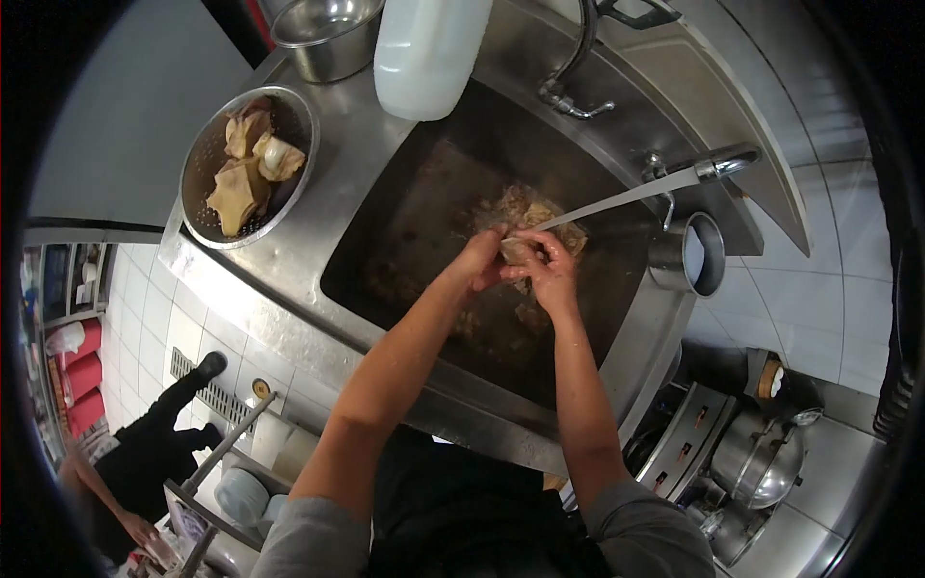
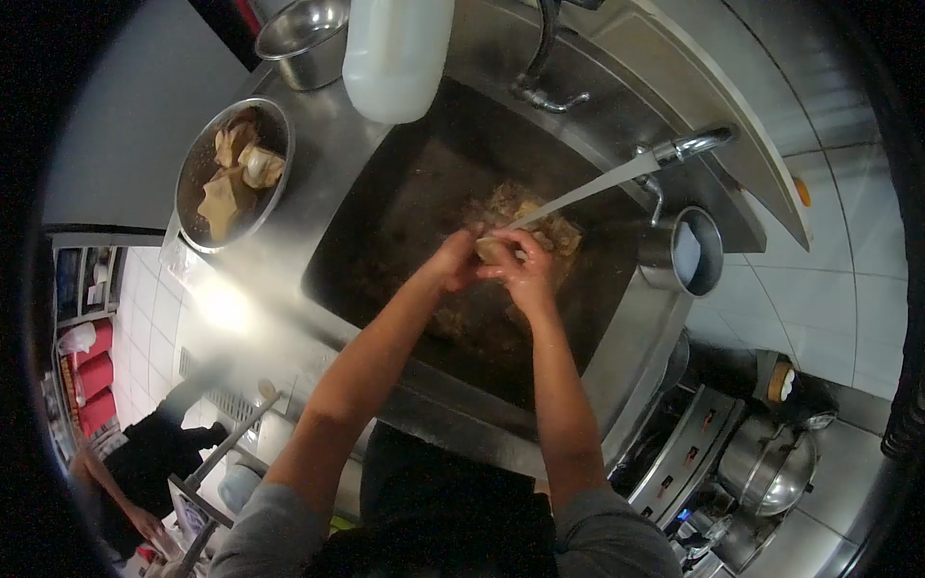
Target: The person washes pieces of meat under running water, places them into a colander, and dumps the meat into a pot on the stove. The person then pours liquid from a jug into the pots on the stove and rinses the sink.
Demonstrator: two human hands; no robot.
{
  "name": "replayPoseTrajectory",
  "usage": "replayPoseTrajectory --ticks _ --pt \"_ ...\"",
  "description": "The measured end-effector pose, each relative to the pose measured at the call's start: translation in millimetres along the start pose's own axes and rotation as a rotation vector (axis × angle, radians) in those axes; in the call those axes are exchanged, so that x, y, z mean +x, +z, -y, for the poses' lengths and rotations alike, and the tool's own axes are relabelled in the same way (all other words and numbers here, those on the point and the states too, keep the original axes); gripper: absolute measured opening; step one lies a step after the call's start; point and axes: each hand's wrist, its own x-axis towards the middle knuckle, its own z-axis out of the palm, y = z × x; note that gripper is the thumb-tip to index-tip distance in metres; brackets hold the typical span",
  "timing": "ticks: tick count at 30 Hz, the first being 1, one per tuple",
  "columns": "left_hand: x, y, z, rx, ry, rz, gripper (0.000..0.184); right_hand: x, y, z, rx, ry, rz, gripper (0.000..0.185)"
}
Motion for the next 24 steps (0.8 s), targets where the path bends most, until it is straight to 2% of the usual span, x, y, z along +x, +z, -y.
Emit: replayPoseTrajectory --ticks 1,4,7,10,11,12,13,14,15,16,17,18,19,20,21,23,24 --pt "-2.1 6.1 1.7 -0.022 -0.014 0.0 0.041 -1.9 0.8 -1.2 0.131 0.055 -0.063 0.021" --pt "-3.7 21.5 2.9 -0.024 0.01 0.169 0.037 -3.2 3.0 17.9 0.203 0.149 -0.31 0.021" --pt "-9.3 29.8 1.9 0.322 0.052 -0.07 0.042 0.3 17.1 44.4 -0.323 0.218 -0.203 0.025" --pt "-19.5 22.5 -5.8 0.394 0.159 -0.066 0.052 18.1 16.7 39.4 -0.528 -0.174 0.006 0.025" --pt "-31.4 11.4 -9.8 0.449 0.309 -0.045 0.056 26.6 17.2 30.3 -0.309 -0.064 -0.04 0.023" --pt "-47.1 17.9 -30.6 0.702 0.301 -0.169 0.053 34.0 17.5 17.8 -0.262 -0.057 -0.076 0.022" --pt "-60.0 7.8 -42.6 0.801 0.442 -0.174 0.051 41.1 17.5 2.4 -0.216 -0.051 -0.115 0.021" --pt "-88.0 13.9 -62.5 0.952 0.586 -0.277 0.049 47.5 17.7 -18.1 -0.168 -0.049 -0.155 0.021" --pt "-117.6 24.0 -84.5 1.109 0.693 -0.422 0.04 51.8 22.1 -57.7 -0.212 -0.052 -0.179 0.021" --pt "-139.3 16.8 -101.4 1.119 0.842 -0.395 0.048 51.1 30.8 -92.1 -0.113 -0.032 0.025 0.022" --pt "-171.4 22.8 -121.5 1.331 0.863 -0.532 0.057 50.3 39.7 -125.4 -0.012 0.01 0.233 0.024" --pt "-197.2 30.1 -139.1 1.411 0.964 -0.604 0.057 49.4 48.7 -158.2 0.075 0.069 0.429 0.026" --pt "-209.1 14.6 -153.6 1.213 1.128 -0.514 0.058 22.6 86.2 -130.6 -0.746 -0.149 0.424 0.031" --pt "-229.0 19.9 -175.4 1.365 1.125 -0.642 0.063 16.6 98.3 -154.8 -0.764 -0.103 0.461 0.034" --pt "-244.1 12.8 -194.4 1.523 1.243 -0.682 0.066 11.9 108.2 -197.4 -0.782 -0.059 0.499 0.037" --pt "-267.5 17.5 -211.2 1.602 1.234 -0.816 0.065 5.4 137.5 -192.9 -0.818 -0.043 0.554 0.042" --pt "-276.3 11.6 -221.0 1.602 1.192 -0.842 0.064 -7.4 151.5 -136.0 -0.838 -0.066 0.563 0.044"
